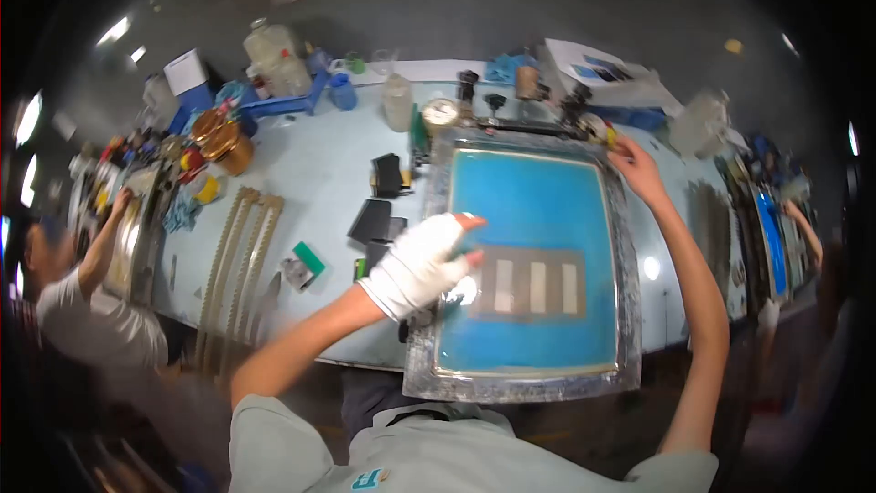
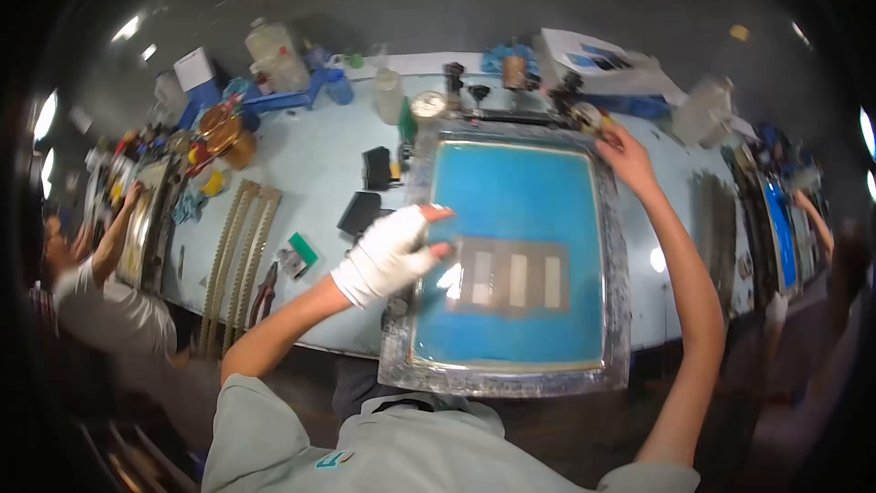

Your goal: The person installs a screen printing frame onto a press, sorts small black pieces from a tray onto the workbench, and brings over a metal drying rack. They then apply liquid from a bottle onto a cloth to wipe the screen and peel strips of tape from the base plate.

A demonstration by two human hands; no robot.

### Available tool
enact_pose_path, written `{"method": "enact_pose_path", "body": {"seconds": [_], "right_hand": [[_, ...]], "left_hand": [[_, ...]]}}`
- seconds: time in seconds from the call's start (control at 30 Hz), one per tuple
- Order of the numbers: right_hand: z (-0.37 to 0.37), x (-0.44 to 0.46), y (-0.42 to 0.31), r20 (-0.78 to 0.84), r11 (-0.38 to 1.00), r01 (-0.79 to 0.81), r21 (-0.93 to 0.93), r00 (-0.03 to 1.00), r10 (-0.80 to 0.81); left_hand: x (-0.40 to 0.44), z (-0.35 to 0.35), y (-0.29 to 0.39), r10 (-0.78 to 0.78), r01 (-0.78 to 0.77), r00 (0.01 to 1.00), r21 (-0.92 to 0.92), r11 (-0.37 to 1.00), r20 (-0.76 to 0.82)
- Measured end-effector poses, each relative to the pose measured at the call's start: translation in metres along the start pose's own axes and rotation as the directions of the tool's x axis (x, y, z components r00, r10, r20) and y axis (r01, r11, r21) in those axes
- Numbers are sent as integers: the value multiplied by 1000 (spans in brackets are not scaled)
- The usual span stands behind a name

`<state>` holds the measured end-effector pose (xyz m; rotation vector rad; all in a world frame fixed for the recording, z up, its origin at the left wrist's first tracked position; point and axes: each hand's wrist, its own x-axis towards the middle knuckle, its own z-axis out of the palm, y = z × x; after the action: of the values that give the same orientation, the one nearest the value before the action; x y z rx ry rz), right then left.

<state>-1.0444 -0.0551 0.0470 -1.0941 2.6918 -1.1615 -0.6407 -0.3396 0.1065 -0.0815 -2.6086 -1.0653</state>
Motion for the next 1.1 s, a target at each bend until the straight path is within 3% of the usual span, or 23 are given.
{"method": "enact_pose_path", "body": {"seconds": [0.07, 0.13, 0.23, 0.3, 0.33, 0.37, 0.43, 0.47, 0.53, 0.63, 0.87, 0.93, 0.97, 1.03, 1.1], "right_hand": [[4, -8, -10, 32, 998, -29, 47, 999, 28], [5, -12, -7, 68, 998, -21, 61, 998, 17], [-26, -37, -6, 136, 989, -55, 134, 990, 37], [-49, -77, 10, 183, 915, -216, 342, 970, 161], [-60, -98, 34, 195, 894, -294, 338, 951, 239], [-69, -122, 38, 246, 821, -442, 362, 895, 373], [-72, -167, 57, 175, 694, -528, 489, 839, 515], [-81, -196, 5, 335, 831, -436, 346, 884, 325], [-58, -237, -39, 213, 931, -328, 160, 932, 292], [-44, -292, -72, 46, 957, -261, -124, 962, 269], [53, -269, -122, 139, 953, -289, -93, 944, 300], [71, -247, -128, 177, 963, -259, -68, 947, 267], [74, -236, -128, 185, 966, -251, -56, 949, 257], [62, -215, -115, 181, 971, -241, 1, 955, 237], [27, -220, -93, 128, 960, -275, 53, 955, 266]], "left_hand": [[-25, -3, 15, 22, -14, 999, -210, 978, 34], [-59, -13, 33, 29, -13, 997, -216, 976, 72], [-123, -15, 40, 157, -162, 987, -193, 968, -43], [-162, -4, 30, 174, -185, 982, -183, 966, -76], [-178, 7, 24, 152, -166, 984, -184, 969, -87], [-187, 22, 19, 149, -174, 976, -149, 973, -161], [-191, 52, 6, 181, -217, 927, -76, 973, -328], [-188, 61, 3, 204, -252, 906, -87, 964, -371], [-180, 69, 0, 358, -402, 812, 3, 916, -461], [-177, 53, 8, 386, -469, 795, -71, 880, -468], [-148, 62, 37, 505, -673, 561, -7, 739, -656], [-146, 15, 64, 539, -566, 498, 216, 795, -679], [-138, 7, 68, 547, -626, 526, 140, 768, -651], [-113, 5, 69, 589, -716, 441, 130, 686, -677], [-92, -22, 82, 622, -696, 436, 195, 691, -650]]}}
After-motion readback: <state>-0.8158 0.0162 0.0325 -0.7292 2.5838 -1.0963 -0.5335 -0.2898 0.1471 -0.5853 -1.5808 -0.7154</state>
